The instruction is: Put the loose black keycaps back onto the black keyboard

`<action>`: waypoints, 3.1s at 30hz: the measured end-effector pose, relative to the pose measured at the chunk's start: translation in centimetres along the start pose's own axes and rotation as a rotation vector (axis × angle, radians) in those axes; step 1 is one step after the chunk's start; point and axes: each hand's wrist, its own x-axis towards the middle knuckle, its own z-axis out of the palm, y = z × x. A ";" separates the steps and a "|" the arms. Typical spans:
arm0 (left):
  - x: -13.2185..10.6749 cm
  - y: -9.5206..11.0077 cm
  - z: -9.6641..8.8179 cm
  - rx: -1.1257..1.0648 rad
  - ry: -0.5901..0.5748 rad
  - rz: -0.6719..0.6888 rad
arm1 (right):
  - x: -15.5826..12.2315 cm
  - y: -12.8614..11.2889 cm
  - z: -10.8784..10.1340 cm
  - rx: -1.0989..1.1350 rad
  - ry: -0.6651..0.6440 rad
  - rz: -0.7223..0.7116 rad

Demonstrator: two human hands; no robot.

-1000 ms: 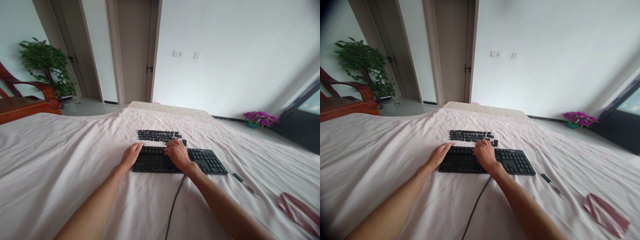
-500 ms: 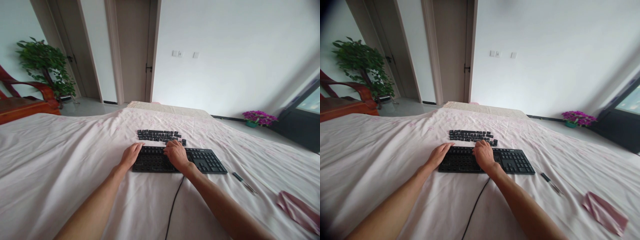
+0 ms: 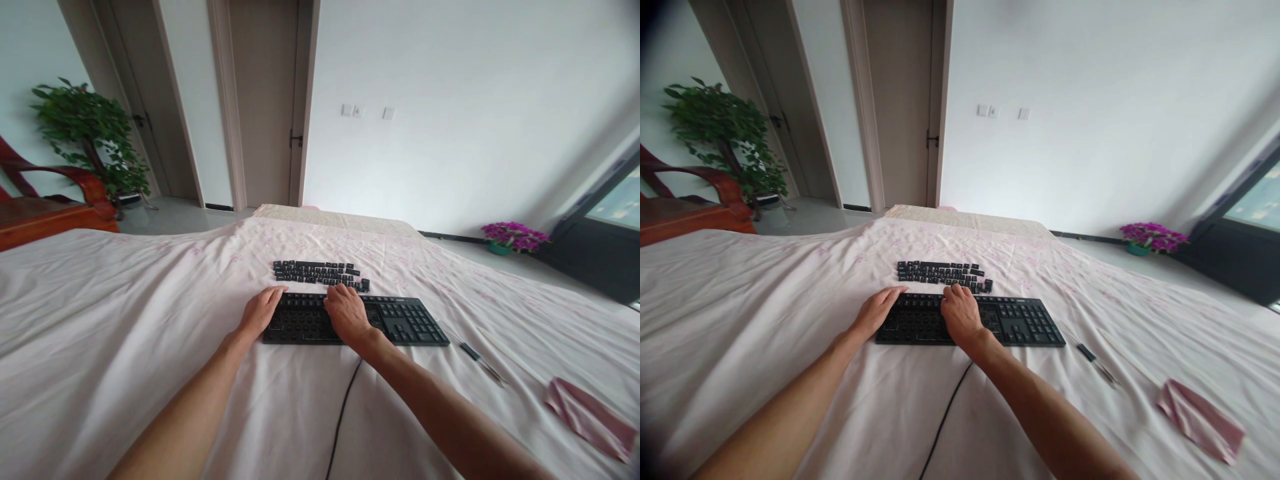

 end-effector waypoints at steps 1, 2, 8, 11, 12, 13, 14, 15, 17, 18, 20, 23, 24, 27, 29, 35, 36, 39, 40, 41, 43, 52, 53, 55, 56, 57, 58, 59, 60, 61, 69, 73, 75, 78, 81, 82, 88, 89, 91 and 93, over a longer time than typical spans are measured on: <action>0.0 0.0 0.0 -0.001 -0.003 0.000 | -0.2 -0.2 0.0 -0.009 0.005 0.000; 0.0 0.0 0.0 0.000 -0.005 0.000 | -0.4 -0.4 0.0 -0.016 0.008 0.003; 0.0 -0.2 0.1 0.006 0.007 0.014 | -0.6 -0.8 -0.4 -0.004 -0.023 0.000; 0.0 -0.2 0.0 0.009 0.003 0.013 | -0.6 0.6 -0.8 0.093 -0.055 -0.020; 0.0 -0.2 0.0 0.011 0.003 0.012 | -0.7 1.3 -0.8 0.144 -0.052 -0.011; 0.1 -0.2 0.1 0.012 0.003 0.014 | -1.0 2.1 -0.6 0.198 -0.035 0.013; 0.1 -0.2 0.1 0.014 0.005 0.018 | -1.4 2.9 -0.3 0.251 -0.004 0.054; 0.1 -0.4 0.2 0.015 0.009 0.025 | -2.0 3.8 0.0 0.295 0.043 0.119; 0.2 -0.7 0.4 0.024 0.006 0.042 | -3.5 5.6 1.0 0.339 0.142 0.279; 0.3 -0.9 0.5 0.032 0.007 0.048 | -4.4 6.4 1.4 0.330 0.184 0.351; 0.4 -1.3 0.7 0.056 0.001 0.072 | -6.1 7.9 2.2 0.294 0.249 0.469; 0.4 -1.4 0.8 0.175 -0.029 0.171 | -8.2 9.4 3.2 0.233 0.262 0.603; 0.4 -1.1 0.8 0.254 -0.038 0.218 | -8.6 9.7 3.5 0.211 0.242 0.636; -0.1 0.3 0.9 0.510 -0.063 0.368 | -9.1 10.1 4.6 0.157 0.153 0.701; -0.5 1.5 1.3 0.591 -0.111 0.455 | -9.1 10.2 5.5 0.132 0.101 0.706; -1.6 3.3 3.5 0.664 -0.258 0.516 | -9.3 10.2 7.1 0.045 0.051 0.625; -1.6 3.2 3.7 0.668 -0.266 0.512 | -9.4 10.1 7.1 0.033 0.053 0.608; -1.6 2.8 3.9 0.668 -0.279 0.495 | -9.5 10.1 7.0 0.013 0.044 0.580; -1.6 2.7 3.8 0.663 -0.284 0.490 | -9.5 10.1 6.9 0.010 0.034 0.578; -1.5 2.6 3.8 0.655 -0.293 0.487 | -9.5 10.1 6.9 0.007 0.023 0.577; -1.3 2.8 3.7 0.637 -0.314 0.472 | -9.5 10.1 6.8 0.005 0.006 0.581; -0.2 7.3 6.0 0.655 -0.271 0.442 | -9.7 9.7 6.2 0.037 0.047 0.579; -0.1 7.5 6.5 0.660 -0.285 0.445 | -9.7 9.7 6.1 0.044 0.043 0.566; 0.0 7.4 7.3 0.674 -0.312 0.443 | -9.6 9.8 6.0 0.057 0.024 0.542; 0.1 7.2 7.6 0.680 -0.312 0.445 | -9.5 9.8 6.0 0.063 0.012 0.532; 0.1 7.0 7.8 0.685 -0.313 0.446 | -9.5 9.9 6.0 0.068 0.000 0.525; 0.1 6.8 7.9 0.689 -0.317 0.445 | -9.4 9.9 5.9 0.074 -0.011 0.523; 0.1 6.6 7.9 0.692 -0.321 0.442 | -9.4 9.9 5.9 0.079 -0.020 0.521; 0.2 6.5 7.9 0.694 -0.331 0.435 | -9.4 9.9 5.8 0.083 -0.027 0.520; 0.3 6.5 7.8 0.693 -0.346 0.425 | -9.4 9.9 5.7 0.086 -0.032 0.518; 1.4 9.5 10.4 0.637 -0.324 0.375 | -9.9 9.9 5.4 0.098 -0.043 0.513; 1.2 10.4 12.7 0.590 -0.350 0.459 | -10.0 9.8 5.4 0.095 -0.003 0.525; 1.0 10.3 13.3 0.599 -0.363 0.447 | -9.9 9.7 5.4 0.103 0.005 0.525; 0.8 10.3 13.5 0.609 -0.362 0.424 | -9.8 9.7 5.3 0.115 -0.017 0.513; 1.0 10.7 12.9 0.601 -0.409 0.420 | -9.8 9.9 5.7 0.108 -0.024 0.524; 1.1 10.9 12.4 0.592 -0.432 0.426 | -9.8 10.0 5.9 0.106 -0.024 0.529; 2.0 8.9 7.9 0.602 -0.287 0.418 | -9.5 10.2 6.9 0.098 0.022 0.550; 2.0 8.0 7.2 0.633 -0.249 0.367 | -9.4 10.2 6.8 0.099 0.027 0.552; 1.9 6.1 6.4 0.680 -0.237 0.280 | -9.3 10.1 6.7 0.106 0.020 0.557; 1.6 4.5 6.2 0.679 -0.228 0.259 | -9.3 10.1 6.5 0.110 0.011 0.563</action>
